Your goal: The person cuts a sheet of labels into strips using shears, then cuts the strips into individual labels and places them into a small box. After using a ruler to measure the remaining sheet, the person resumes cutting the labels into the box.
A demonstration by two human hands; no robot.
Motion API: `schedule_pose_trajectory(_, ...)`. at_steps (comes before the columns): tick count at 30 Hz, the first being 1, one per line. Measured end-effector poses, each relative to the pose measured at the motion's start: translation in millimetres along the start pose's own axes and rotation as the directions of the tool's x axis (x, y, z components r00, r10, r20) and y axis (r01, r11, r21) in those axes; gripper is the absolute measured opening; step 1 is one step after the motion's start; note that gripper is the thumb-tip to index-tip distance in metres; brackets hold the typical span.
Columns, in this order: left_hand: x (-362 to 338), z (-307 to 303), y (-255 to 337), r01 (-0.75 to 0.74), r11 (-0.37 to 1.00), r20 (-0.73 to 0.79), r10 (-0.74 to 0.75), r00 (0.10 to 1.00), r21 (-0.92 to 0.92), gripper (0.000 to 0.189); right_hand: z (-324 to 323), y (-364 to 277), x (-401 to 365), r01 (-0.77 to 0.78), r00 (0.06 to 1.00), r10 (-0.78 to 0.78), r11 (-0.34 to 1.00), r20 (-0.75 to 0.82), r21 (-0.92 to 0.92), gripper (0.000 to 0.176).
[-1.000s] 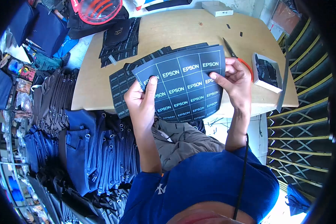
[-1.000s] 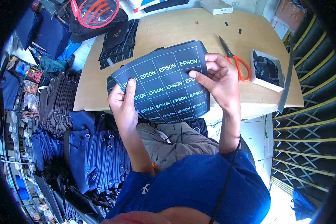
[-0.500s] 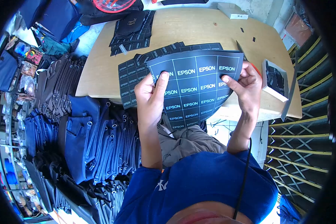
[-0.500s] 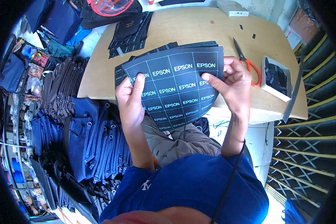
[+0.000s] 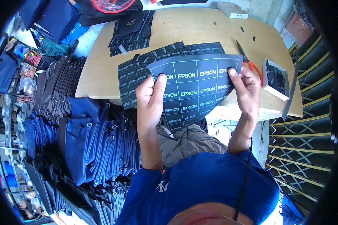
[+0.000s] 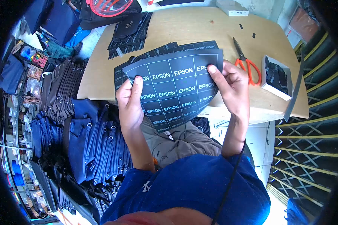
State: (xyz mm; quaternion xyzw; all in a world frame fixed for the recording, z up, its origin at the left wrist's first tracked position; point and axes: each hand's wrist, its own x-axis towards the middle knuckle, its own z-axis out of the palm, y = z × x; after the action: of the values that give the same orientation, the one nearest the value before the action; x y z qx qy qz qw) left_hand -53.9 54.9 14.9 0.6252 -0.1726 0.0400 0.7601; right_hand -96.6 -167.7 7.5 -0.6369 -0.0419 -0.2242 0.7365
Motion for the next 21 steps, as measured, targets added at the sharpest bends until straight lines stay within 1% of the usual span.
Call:
schedule_pose_trajectory(1, 0, 0, 0, 0.017, 1.000, 0.004, -0.017, 1.000, -0.006, 0.018, 2, 1, 1, 0.038, 0.999, -0.038, 0.999, -0.014, 0.015, 0.014)
schedule_pose_trajectory(2, 0, 0, 0, 0.019, 1.000, 0.011, -0.019, 1.000, -0.008, 0.018, 1, 1, 1, 0.040, 0.999, -0.040, 0.999, -0.021, 0.012, 0.014)
schedule_pose_trajectory(4, -1, 0, 1, 0.000, 1.000, -0.009, 0.000, 1.000, 0.007, 0.019, -2, -1, 0, 0.050, 0.997, -0.050, 0.999, 0.051, -0.009, 0.013)
schedule_pose_trajectory(5, 0, 0, -1, -0.009, 1.000, -0.019, 0.009, 1.000, 0.013, 0.020, 3, -5, -1, 0.046, 0.999, -0.046, 0.999, 0.018, -0.008, 0.010)
schedule_pose_trajectory(8, -1, -2, 0, 0.014, 0.999, -0.032, -0.013, 0.999, 0.041, 0.020, 4, -1, -1, 0.041, 0.999, -0.041, 0.999, 0.003, 0.000, 0.008)
schedule_pose_trajectory(10, -2, -3, 0, 0.020, 0.999, 0.001, -0.020, 1.000, 0.045, 0.020, 0, 2, -1, 0.018, 1.000, -0.018, 1.000, -0.012, -0.007, 0.006)
schedule_pose_trajectory(12, -2, 2, 4, -0.013, 0.999, -0.051, 0.015, 0.999, 0.041, 0.020, 4, -1, -1, 0.019, 1.000, -0.020, 0.999, 0.023, 0.031, 0.005)
schedule_pose_trajectory(13, -3, -11, -3, -0.012, 1.000, 0.056, 0.013, 0.998, -0.002, 0.021, 6, -4, -1, -0.008, 1.000, 0.008, 0.999, 0.005, 0.048, 0.005)
schedule_pose_trajectory(14, -3, -11, -4, -0.009, 1.000, 0.062, 0.010, 0.998, -0.003, 0.021, 4, -2, -1, -0.008, 1.000, 0.009, 0.999, -0.001, 0.046, 0.005)
schedule_pose_trajectory(16, -4, -10, -3, 0.015, 0.998, 0.034, -0.013, 0.999, -0.057, 0.021, -2, 3, 0, 0.032, 0.997, -0.034, 0.999, 0.066, 0.023, 0.004)
schedule_pose_trajectory(17, -4, -9, -2, 0.020, 0.999, 0.017, -0.020, 1.000, -0.029, 0.022, -2, 3, 0, 0.031, 0.998, -0.033, 0.999, 0.062, 0.023, 0.004)
schedule_pose_trajectory(20, -4, -11, -3, 0.033, 0.998, 0.025, -0.032, 0.999, -0.053, 0.022, 3, -2, 0, 0.034, 0.997, -0.038, 0.997, 0.068, 0.066, 0.004)
schedule_pose_trajectory(21, -5, -11, -3, 0.035, 0.998, 0.028, -0.034, 0.999, -0.052, 0.022, 6, -4, 0, 0.018, 0.999, -0.022, 0.997, 0.047, 0.078, 0.005)
